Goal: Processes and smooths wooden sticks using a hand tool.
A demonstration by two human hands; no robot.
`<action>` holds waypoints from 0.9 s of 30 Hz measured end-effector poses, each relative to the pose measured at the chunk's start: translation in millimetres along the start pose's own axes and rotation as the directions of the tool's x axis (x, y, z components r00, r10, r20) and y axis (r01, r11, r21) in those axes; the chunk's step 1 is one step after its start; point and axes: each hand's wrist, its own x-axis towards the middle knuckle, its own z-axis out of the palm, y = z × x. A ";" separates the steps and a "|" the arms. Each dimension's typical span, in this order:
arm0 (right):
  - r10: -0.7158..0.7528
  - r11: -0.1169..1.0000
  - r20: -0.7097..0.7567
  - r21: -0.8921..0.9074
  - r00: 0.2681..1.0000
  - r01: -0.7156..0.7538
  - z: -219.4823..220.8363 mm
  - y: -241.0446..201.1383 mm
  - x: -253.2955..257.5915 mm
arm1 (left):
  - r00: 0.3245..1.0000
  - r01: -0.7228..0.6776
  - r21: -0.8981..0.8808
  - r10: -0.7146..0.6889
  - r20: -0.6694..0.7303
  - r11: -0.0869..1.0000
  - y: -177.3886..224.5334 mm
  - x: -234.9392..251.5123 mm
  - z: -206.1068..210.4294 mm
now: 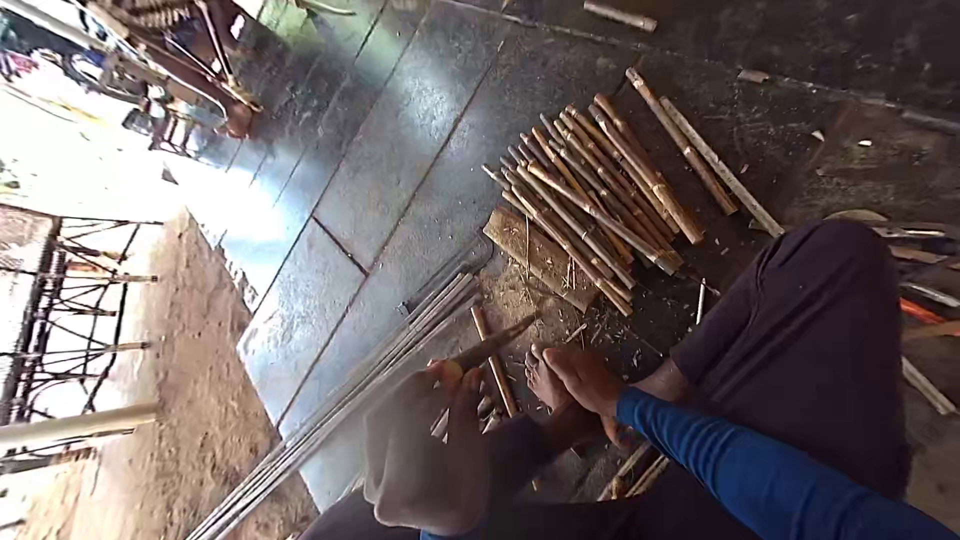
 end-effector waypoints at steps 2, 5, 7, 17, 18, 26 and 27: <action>-0.006 1.000 -0.025 -0.003 1.000 0.006 -5.5 -8.8 5.4 | 1.000 -0.004 -0.013 0.004 0.009 1.000 -2.9 7.3 3.2; -0.155 0.987 -0.032 -0.050 0.987 0.153 3.2 -8.1 3.2 | 1.000 0.025 0.014 -0.025 0.011 1.000 -2.7 -0.3 -2.3; 0.032 0.998 0.004 -0.046 0.999 -0.032 0.7 2.3 7.9 | 1.000 0.021 0.026 -0.021 0.007 0.999 -3.4 1.8 -1.3; -0.158 0.987 -0.065 -0.020 0.985 0.157 0.4 -19.4 8.0 | 0.999 -0.015 0.031 0.013 0.048 0.999 -7.8 3.0 -2.1; -0.133 0.991 -0.074 -0.023 0.988 0.131 7.4 -15.1 3.7 | 0.998 -0.013 0.037 0.011 0.061 0.999 -5.4 0.0 -6.5; 0.054 0.999 -0.024 -0.006 0.998 -0.054 0.1 -3.6 7.3 | 0.995 -0.023 0.031 0.020 0.101 0.999 -2.4 6.4 -1.3; 0.057 0.998 -0.033 0.007 0.998 -0.056 -3.4 -8.4 9.8 | 0.993 -0.025 0.031 0.021 0.112 0.999 -3.9 9.8 -0.6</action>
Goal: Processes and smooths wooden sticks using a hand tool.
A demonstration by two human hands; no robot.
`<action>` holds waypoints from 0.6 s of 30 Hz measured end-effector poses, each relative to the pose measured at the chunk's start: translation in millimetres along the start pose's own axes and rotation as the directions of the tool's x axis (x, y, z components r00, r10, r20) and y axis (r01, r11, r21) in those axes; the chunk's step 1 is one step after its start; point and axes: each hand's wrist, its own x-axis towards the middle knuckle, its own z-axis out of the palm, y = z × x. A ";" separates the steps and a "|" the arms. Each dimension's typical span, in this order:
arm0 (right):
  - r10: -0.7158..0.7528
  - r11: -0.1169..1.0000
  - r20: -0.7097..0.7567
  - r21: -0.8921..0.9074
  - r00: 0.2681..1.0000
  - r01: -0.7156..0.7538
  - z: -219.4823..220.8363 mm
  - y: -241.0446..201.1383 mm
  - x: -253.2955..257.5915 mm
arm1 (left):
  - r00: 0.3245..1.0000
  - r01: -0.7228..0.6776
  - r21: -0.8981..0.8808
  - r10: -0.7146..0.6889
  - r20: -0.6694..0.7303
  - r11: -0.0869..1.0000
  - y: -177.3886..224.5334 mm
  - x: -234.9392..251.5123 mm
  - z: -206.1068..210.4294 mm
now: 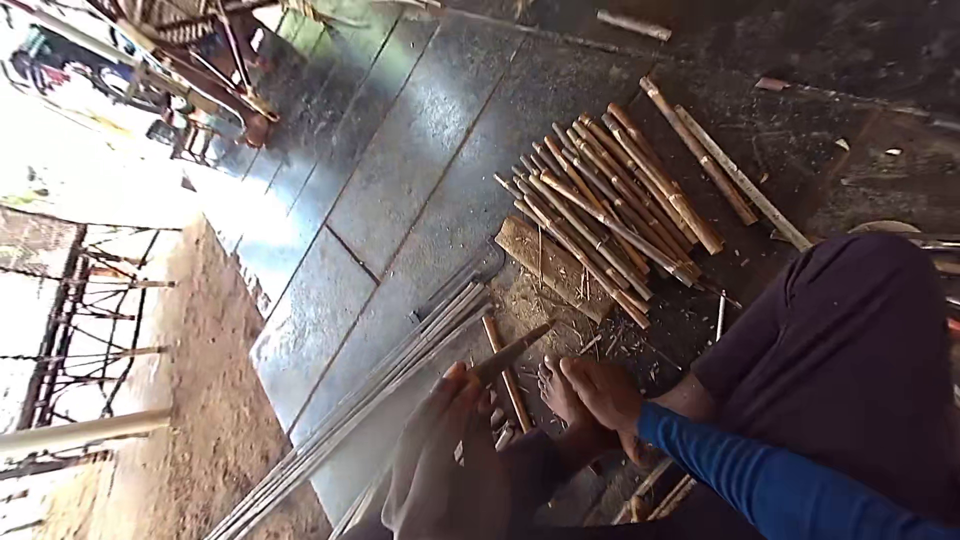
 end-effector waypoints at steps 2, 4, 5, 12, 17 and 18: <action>-0.208 0.978 -0.063 -0.028 0.976 0.207 0.7 -7.3 2.6 | 0.999 0.036 -0.011 -0.036 0.013 0.999 -1.6 -1.8 -0.7; -0.164 0.986 -0.051 -0.028 0.985 0.163 11.8 1.3 -2.9 | 0.998 0.058 -0.041 -0.058 0.023 0.997 0.7 -9.2 -7.1; -0.045 0.999 -0.012 -0.003 0.999 0.045 8.7 5.4 0.0 | 0.999 0.052 -0.045 -0.052 0.012 0.998 -0.2 -6.8 -5.0; 0.017 1.000 -0.004 0.020 1.000 -0.017 5.9 -0.2 -0.7 | 0.998 0.056 0.003 -0.056 -0.034 0.998 0.0 -6.8 -2.5; -0.118 0.992 -0.050 -0.043 0.992 0.116 8.2 -3.3 -3.3 | 0.999 0.024 0.029 -0.023 -0.025 0.999 -0.5 -11.0 -2.9; 0.003 1.000 -0.010 -0.024 1.000 -0.003 3.9 -0.7 -0.3 | 1.000 0.003 0.014 -0.003 -0.028 1.000 -1.4 -8.7 -0.7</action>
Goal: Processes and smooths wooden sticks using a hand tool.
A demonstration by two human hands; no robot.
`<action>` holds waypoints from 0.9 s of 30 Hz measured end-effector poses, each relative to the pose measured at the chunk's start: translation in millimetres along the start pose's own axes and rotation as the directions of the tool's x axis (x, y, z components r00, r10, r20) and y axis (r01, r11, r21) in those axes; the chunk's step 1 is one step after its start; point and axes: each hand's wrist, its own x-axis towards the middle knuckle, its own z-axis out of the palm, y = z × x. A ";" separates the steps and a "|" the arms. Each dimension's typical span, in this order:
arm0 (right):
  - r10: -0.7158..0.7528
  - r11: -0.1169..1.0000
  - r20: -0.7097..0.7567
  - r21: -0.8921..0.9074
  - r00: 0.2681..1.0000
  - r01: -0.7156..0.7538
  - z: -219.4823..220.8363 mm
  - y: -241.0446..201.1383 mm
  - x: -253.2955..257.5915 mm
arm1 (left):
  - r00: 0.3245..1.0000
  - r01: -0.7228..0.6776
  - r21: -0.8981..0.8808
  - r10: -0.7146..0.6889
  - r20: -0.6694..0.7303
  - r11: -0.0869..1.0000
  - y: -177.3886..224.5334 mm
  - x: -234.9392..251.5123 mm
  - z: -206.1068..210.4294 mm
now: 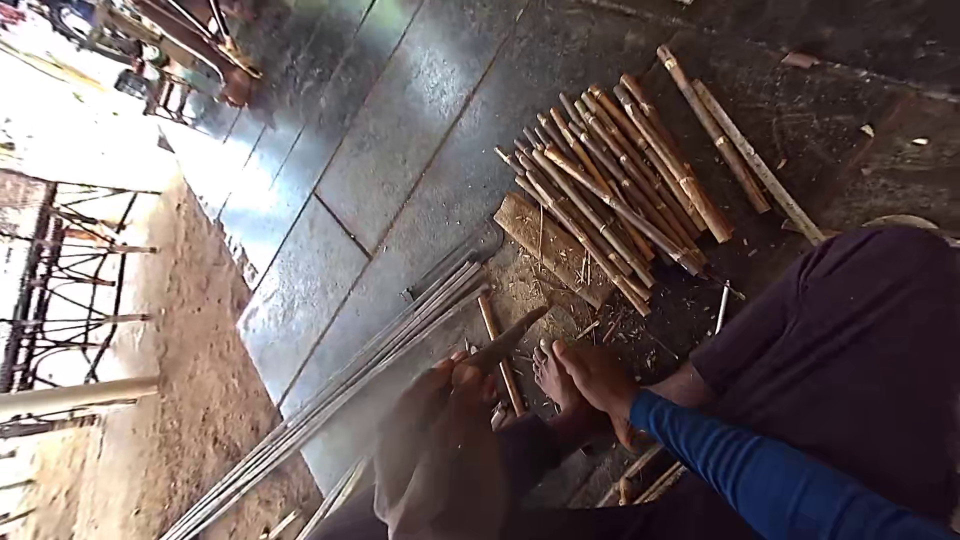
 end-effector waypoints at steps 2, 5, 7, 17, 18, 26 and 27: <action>-0.022 1.000 -0.034 0.006 0.999 0.022 -6.9 -6.6 2.6 | 1.000 -0.005 -0.029 0.005 0.008 1.000 -1.8 5.5 1.7; -0.203 0.979 -0.110 -0.016 0.973 0.202 3.2 -6.0 -0.1 | 1.000 0.019 -0.023 -0.019 -0.013 1.000 1.7 -1.5 0.2; -0.022 0.999 -0.066 0.048 0.998 0.026 4.0 2.3 3.9 | 1.000 -0.007 -0.031 0.007 -0.014 1.000 0.6 2.3 2.3; -0.214 0.976 -0.088 0.032 0.973 0.217 5.5 -7.0 -1.0 | 0.997 0.029 0.052 -0.025 -0.078 0.998 -1.3 2.5 2.1; -0.149 0.989 -0.052 0.008 0.987 0.150 10.4 -5.1 -6.8 | 0.996 0.030 0.066 -0.024 -0.080 0.997 0.2 -0.5 -1.7; -0.046 0.996 -0.048 0.074 0.998 0.049 15.2 0.7 -6.0 | 0.997 0.040 0.104 -0.033 -0.068 0.994 -1.3 3.3 -5.2; -0.010 0.996 -0.042 0.092 0.999 0.014 12.3 0.2 -4.7 | 0.997 0.036 0.099 -0.030 -0.065 0.994 -2.3 5.7 -4.0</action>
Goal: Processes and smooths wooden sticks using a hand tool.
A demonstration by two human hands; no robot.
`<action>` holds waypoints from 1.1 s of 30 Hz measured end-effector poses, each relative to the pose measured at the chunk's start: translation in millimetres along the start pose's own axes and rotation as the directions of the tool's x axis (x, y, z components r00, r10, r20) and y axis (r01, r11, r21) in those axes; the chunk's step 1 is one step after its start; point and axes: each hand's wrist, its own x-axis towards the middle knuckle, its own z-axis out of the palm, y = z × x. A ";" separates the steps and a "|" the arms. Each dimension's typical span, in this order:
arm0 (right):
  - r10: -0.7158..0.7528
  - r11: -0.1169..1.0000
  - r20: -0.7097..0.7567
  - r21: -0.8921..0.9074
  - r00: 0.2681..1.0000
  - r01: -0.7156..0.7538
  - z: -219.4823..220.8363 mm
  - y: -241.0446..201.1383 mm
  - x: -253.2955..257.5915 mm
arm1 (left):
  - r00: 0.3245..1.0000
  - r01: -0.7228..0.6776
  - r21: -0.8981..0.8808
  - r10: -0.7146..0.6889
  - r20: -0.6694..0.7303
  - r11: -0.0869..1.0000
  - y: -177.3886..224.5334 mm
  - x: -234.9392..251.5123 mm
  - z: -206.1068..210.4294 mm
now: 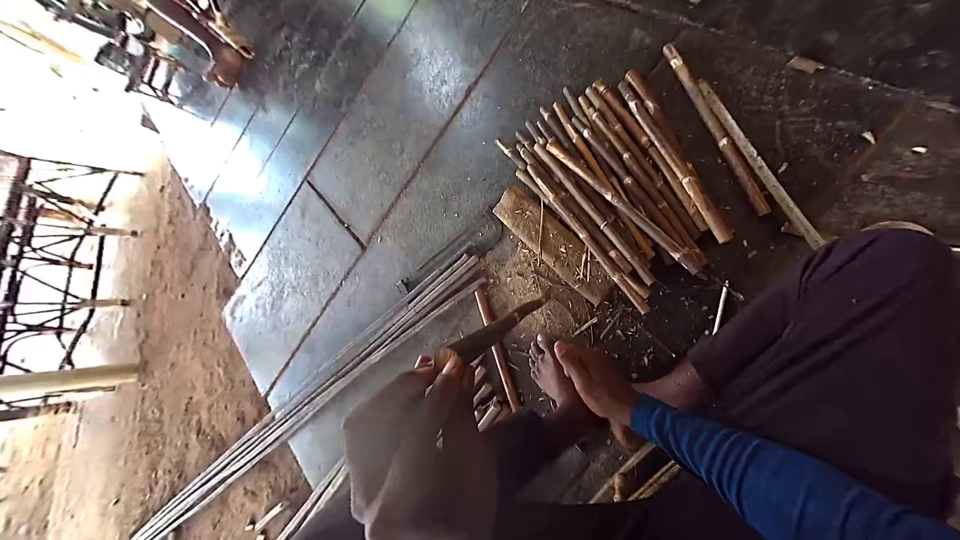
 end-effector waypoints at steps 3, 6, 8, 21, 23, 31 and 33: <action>-0.209 0.974 0.016 -0.084 0.978 0.209 -2.1 -4.7 -1.3 | 1.000 0.025 0.000 -0.025 -0.010 1.000 -0.1 -3.6 -1.7; -0.102 0.990 -0.059 -0.105 0.993 0.095 -0.5 -1.7 7.7 | 1.000 0.005 0.011 -0.005 0.012 1.000 -2.3 2.0 -4.7; -0.214 0.976 -0.085 -0.069 0.973 0.208 -5.2 -10.8 11.3 | 1.000 0.019 0.020 -0.019 0.011 1.000 -3.6 3.8 -1.2; -0.230 0.967 -0.036 -0.123 0.972 0.224 -4.8 -11.4 11.3 | 0.995 0.096 -0.027 -0.097 -0.009 0.995 -2.6 5.6 -3.6; -0.082 0.989 0.020 -0.119 0.996 0.084 -0.9 -3.6 2.9 | 0.996 0.088 -0.050 -0.088 -0.010 0.995 0.1 0.6 -4.5; 0.098 0.991 0.039 -0.097 0.994 -0.094 -4.3 1.5 3.7 | 0.996 0.080 -0.067 -0.081 -0.020 0.995 4.5 -0.8 -2.5; -0.015 0.996 0.010 -0.088 1.000 0.015 -8.5 -4.3 6.3 | 0.996 0.086 -0.074 -0.087 -0.013 0.994 2.0 2.3 -0.1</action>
